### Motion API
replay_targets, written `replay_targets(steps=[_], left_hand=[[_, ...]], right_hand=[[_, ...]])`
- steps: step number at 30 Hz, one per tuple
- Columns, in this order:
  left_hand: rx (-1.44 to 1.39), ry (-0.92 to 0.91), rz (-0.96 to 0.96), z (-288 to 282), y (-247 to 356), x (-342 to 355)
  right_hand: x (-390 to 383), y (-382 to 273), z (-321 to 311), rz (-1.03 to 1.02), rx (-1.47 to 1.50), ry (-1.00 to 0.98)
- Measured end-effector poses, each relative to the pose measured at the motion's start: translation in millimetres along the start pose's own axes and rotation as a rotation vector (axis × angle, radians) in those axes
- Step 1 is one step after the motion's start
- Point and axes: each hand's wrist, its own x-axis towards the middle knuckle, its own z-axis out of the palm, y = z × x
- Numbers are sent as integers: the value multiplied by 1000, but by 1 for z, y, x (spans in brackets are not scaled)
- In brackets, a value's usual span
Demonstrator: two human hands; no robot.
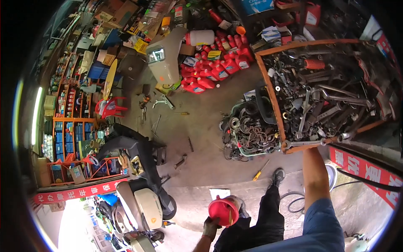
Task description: Checking for leaks and cleaning the front tire of a motorcycle using a brush and soapy water, then inspecting tools.
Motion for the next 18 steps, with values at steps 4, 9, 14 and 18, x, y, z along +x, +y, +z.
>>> replay_targets(steps=[4, 9, 14, 18], left_hand=[[47, -4, 1, -4, 45, 16], [189, -64, 211, -22, 121, 76], [-75, -42, 212, -34, 215, 229], [139, -62, 253, -31, 291, 401]], right_hand=[[-48, -3, -20, 16, 35, 8], [-171, -24, -35, 19, 97, -44], [-250, -50, -21, 1, 252, -47], [-259, -58, 23, -193, -98, 263]])
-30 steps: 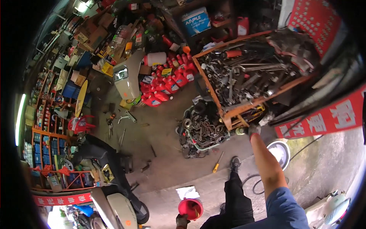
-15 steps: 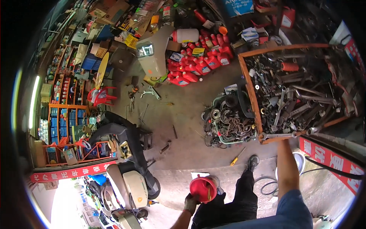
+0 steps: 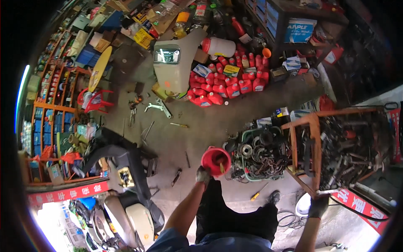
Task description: Checking for leaks and cleaning the front tire of a motorcycle using a brush and soapy water, then inspecting tools.
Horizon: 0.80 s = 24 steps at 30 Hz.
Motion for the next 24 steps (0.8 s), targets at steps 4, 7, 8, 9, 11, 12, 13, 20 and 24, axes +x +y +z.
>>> replay_targets(steps=[4, 7, 8, 9, 11, 12, 13, 20, 24], left_hand=[[190, -37, 109, 16, 33, 226], [423, -7, 88, 26, 36, 349], [578, 1, 100, 29, 37, 382], [463, 6, 158, 29, 36, 408], [291, -36, 27, 39, 39, 465], [196, -43, -33, 44, 40, 494], [82, -14, -104, 52, 38, 521], [-480, -130, -159, 82, -7, 637], [-380, -273, -203, 71, -7, 634]], right_hand=[[1, -2, 15, 173, 460, 95], [8, 4, -5, -191, -144, 3], [10, 6, -14, -249, -295, 163], [11, 6, -25, -274, -388, 288], [10, 5, -40, -271, -545, 385], [6, -1, -44, -313, -605, 348], [1, -2, -46, -436, -965, 367], [-28, -22, 6, -508, -2523, 279], [-36, -20, 37, -624, -2333, 237]])
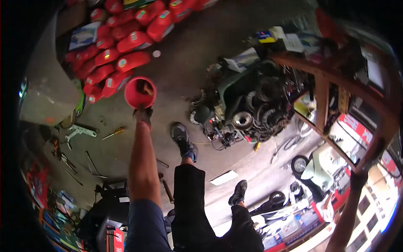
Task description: Checking for leaks and cleaning the front tire of a motorcycle using a brush and soapy water, then inspecting tools.
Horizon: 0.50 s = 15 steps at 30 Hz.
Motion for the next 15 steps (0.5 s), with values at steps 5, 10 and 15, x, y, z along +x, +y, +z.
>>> replay_targets(steps=[5, 10, 15], left_hand=[[605, -28, -43, -9, -18, -79], [2025, -630, 405, -20, -58, -181], [1267, -382, 60, 12, -91, -288]], right_hand=[[-4, 4, 19, 15, 32, 127], [-6, 7, 64, 369, 794, 90], [15, -25, 63, 817, 1766, 342]])
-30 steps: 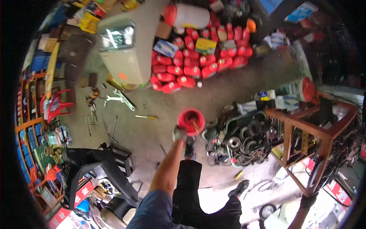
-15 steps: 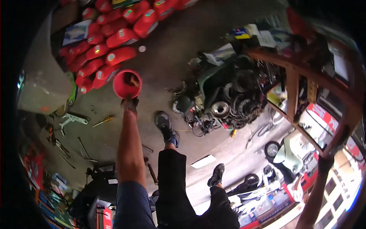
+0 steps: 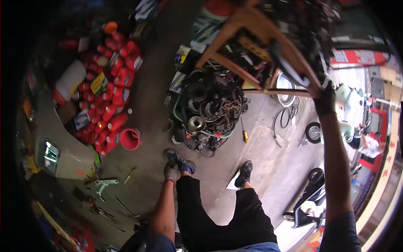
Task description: Checking for leaks and cleaning the front tire of a motorcycle using a brush and soapy water, then inspecting tools.
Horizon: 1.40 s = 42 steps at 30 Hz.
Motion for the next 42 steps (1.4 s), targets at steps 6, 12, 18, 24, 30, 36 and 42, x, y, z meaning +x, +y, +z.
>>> replay_targets(steps=[6, 12, 18, 24, 30, 36, 42], left_hand=[[-131, -19, 47, 35, 80, -113], [9, 192, -11, 67, 49, -302], [1429, -205, 7, 134, -18, -414], [1376, -181, 9, 224, 16, -389], [369, -85, -101, 375, 167, -311], [815, -138, 242, 576, 325, -172], [993, -286, 261, 769, 372, -56]], right_hand=[[-22, -6, 8, 243, 535, -194], [-167, 111, -82, 364, -55, -284], [-364, 341, -334, 959, -228, -439], [-487, 471, -519, 1295, -600, -388], [-454, 509, -504, 1327, -261, -346], [-255, 468, -439, 1079, -277, -315], [-51, 560, -370, 990, -307, -403]])
